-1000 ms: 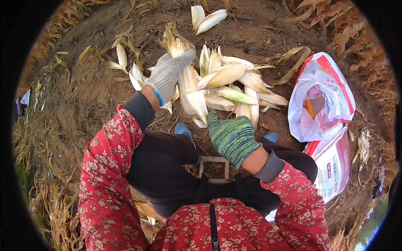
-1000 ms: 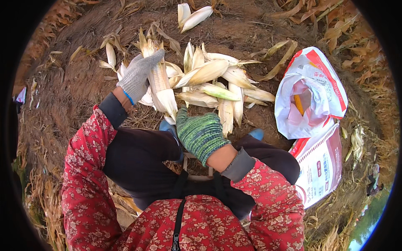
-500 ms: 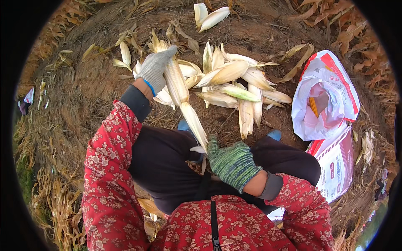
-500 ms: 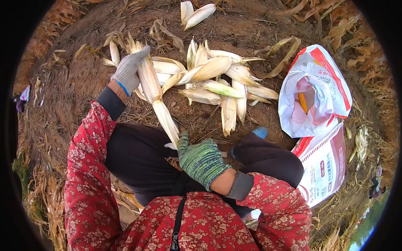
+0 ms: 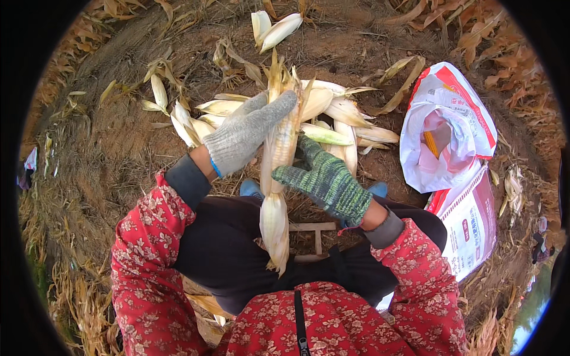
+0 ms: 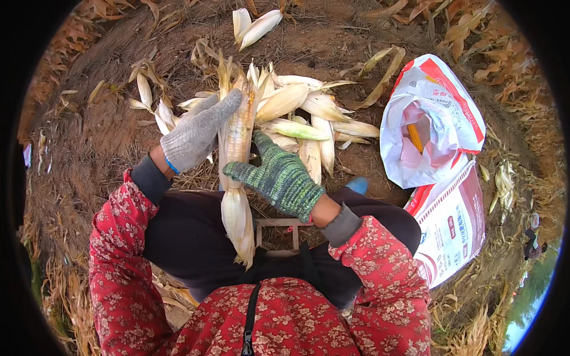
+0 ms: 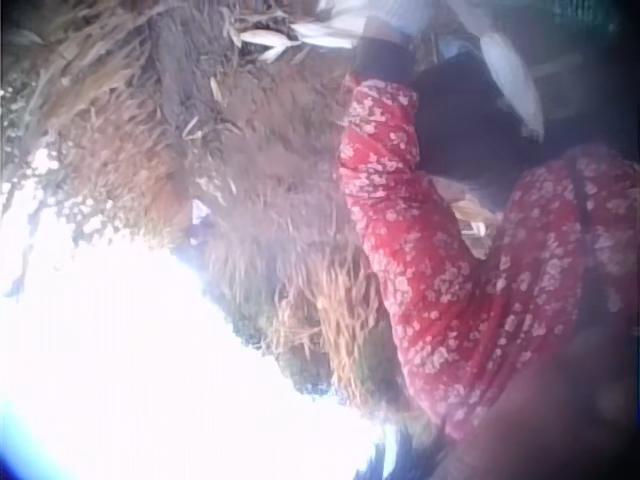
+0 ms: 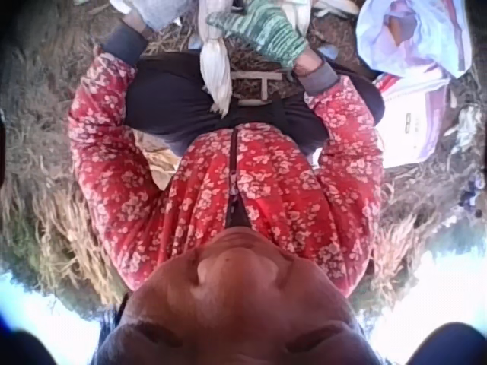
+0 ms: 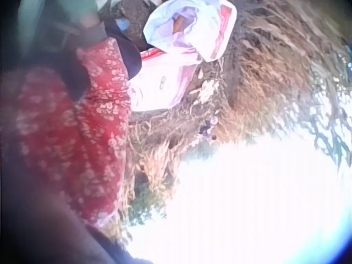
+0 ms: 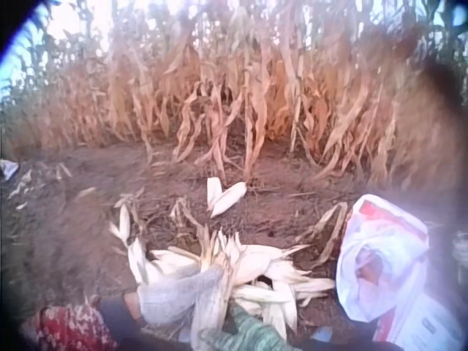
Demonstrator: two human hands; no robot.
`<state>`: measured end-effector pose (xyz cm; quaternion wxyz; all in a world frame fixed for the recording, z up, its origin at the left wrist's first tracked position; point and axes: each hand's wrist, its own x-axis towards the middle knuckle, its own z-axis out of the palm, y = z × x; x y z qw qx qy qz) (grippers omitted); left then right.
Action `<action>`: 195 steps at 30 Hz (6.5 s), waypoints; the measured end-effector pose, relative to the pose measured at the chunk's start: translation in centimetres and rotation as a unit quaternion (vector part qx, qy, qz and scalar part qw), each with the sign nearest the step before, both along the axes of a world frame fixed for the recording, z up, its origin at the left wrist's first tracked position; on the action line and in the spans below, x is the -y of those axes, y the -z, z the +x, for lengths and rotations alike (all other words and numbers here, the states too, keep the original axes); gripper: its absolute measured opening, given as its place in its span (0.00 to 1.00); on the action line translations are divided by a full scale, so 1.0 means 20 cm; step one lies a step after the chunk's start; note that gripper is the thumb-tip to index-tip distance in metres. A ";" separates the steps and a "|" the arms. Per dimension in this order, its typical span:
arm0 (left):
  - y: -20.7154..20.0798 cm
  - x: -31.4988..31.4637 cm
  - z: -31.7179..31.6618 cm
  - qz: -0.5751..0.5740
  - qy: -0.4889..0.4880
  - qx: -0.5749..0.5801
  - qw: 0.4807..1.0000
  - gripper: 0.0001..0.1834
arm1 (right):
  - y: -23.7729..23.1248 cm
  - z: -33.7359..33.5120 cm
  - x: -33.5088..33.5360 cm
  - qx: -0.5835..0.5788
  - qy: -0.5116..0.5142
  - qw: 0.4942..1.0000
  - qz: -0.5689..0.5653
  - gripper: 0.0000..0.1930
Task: The person sits on a small stool in a cornfield and shucks corn cobs by hand. They remove the husks from each cob and place the shucked corn into a large white sack while discarding the husks on the ground.
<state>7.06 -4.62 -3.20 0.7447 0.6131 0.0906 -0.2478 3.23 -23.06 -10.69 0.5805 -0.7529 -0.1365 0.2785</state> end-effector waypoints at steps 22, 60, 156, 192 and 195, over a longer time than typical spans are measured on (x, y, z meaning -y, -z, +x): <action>0.01 -0.28 0.09 -0.107 -0.059 0.042 0.992 0.20 | -0.22 0.31 0.28 -0.320 0.266 0.717 0.559 0.18; 0.07 0.01 -0.07 0.522 0.349 0.356 0.692 0.37 | -0.04 0.19 0.14 -0.227 0.259 0.861 0.375 0.17; 0.08 -0.08 0.06 0.051 0.052 0.048 0.996 0.15 | -0.04 0.13 0.02 -0.162 0.109 0.953 0.233 0.27; -0.11 -0.08 0.02 0.332 0.489 0.187 0.784 0.10 | -0.02 0.36 0.26 -0.260 0.271 0.793 0.480 0.18; 0.02 -0.16 -0.04 0.290 0.476 0.303 0.773 0.15 | -0.03 0.36 0.21 -0.164 0.285 0.839 0.434 0.17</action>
